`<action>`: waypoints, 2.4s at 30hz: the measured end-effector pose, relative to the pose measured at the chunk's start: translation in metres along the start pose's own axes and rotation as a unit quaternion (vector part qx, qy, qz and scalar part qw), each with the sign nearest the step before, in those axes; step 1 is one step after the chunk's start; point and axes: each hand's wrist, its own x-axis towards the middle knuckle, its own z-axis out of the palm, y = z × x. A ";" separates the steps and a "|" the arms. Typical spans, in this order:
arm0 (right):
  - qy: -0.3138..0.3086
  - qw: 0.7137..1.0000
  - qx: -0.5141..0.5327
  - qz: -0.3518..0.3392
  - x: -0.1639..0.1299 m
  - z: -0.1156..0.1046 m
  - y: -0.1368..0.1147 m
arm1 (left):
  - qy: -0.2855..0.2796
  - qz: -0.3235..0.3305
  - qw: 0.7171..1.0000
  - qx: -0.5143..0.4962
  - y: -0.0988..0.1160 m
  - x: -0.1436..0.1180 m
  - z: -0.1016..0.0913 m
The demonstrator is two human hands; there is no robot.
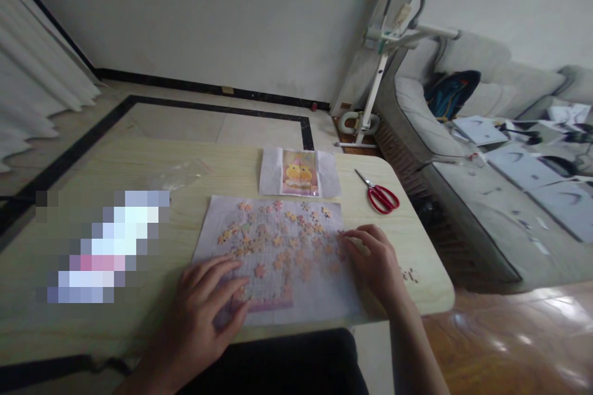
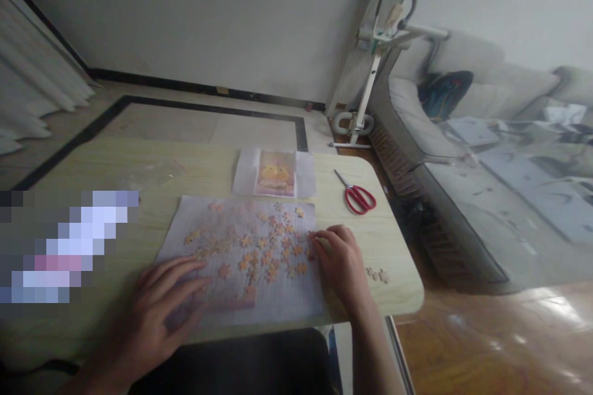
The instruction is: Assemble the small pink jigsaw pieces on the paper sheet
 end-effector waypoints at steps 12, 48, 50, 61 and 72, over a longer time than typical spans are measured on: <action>-0.005 0.994 0.088 0.066 -0.005 0.003 -0.015 | -0.012 -0.028 1.000 -0.004 0.004 0.002 -0.003; -0.056 0.931 0.306 0.190 -0.024 -0.002 -0.060 | 0.087 -0.120 0.986 -0.077 0.001 0.006 -0.024; -0.048 0.941 0.277 0.191 -0.028 -0.005 -0.051 | 0.081 -0.125 0.987 -0.054 -0.007 0.004 -0.024; -0.062 0.977 0.190 0.075 -0.021 0.002 -0.053 | 0.033 -0.113 0.992 0.051 -0.019 -0.005 -0.026; -0.144 0.981 0.084 -0.095 0.015 0.054 -0.105 | 0.052 -0.115 0.990 0.058 -0.012 0.001 -0.005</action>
